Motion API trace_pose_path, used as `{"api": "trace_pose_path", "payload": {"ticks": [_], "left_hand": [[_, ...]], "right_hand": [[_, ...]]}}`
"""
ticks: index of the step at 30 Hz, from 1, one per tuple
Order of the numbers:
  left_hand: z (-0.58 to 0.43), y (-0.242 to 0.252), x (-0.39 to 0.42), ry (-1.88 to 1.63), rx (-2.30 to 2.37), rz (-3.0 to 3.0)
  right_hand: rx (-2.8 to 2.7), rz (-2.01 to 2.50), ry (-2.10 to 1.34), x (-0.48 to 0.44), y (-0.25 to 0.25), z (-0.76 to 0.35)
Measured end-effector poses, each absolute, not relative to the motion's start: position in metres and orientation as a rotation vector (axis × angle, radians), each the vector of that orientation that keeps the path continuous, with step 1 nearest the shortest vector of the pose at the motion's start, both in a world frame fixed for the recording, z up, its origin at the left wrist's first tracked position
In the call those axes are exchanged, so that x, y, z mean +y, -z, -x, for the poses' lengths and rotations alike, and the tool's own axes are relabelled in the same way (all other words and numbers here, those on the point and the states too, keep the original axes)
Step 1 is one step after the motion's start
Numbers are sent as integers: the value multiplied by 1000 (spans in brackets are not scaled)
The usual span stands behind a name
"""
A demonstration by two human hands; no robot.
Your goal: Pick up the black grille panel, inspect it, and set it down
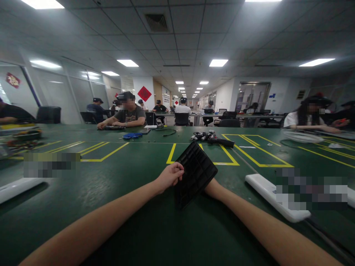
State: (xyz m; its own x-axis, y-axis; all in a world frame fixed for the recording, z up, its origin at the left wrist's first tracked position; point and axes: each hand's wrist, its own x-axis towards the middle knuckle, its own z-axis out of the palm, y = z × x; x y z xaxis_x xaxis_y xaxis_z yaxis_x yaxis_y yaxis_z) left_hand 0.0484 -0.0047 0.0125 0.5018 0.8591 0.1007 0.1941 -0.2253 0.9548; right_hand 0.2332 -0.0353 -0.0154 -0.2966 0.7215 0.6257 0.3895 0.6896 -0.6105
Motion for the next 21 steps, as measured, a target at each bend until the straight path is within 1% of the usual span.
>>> {"api": "trace_pose_path", "payload": {"ticks": [3,6,9,13,16,19,21], "left_hand": [[-49,-10,-3,-929,1037,-2004],[-50,-13,-4,-930,1143,-2144],[-50,-19,-9,-920,1110,-2226],[-47,-24,-10,-908,1031,-2267],[-46,-22,-5,-892,1032,-2013],[-47,-21,0,-873,1024,-1502],[-46,-21,2,-853,985,-1262]], "right_hand": [[-1942,866,-355,-32,20,-234],[-1933,891,-309,-30,24,-236],[-1933,901,-279,-31,24,-237],[-1930,889,-332,-34,19,-234],[-1933,869,-377,-34,17,-231],[-1963,824,-432,-32,18,-229],[-1962,815,-446,-29,19,-229]]}}
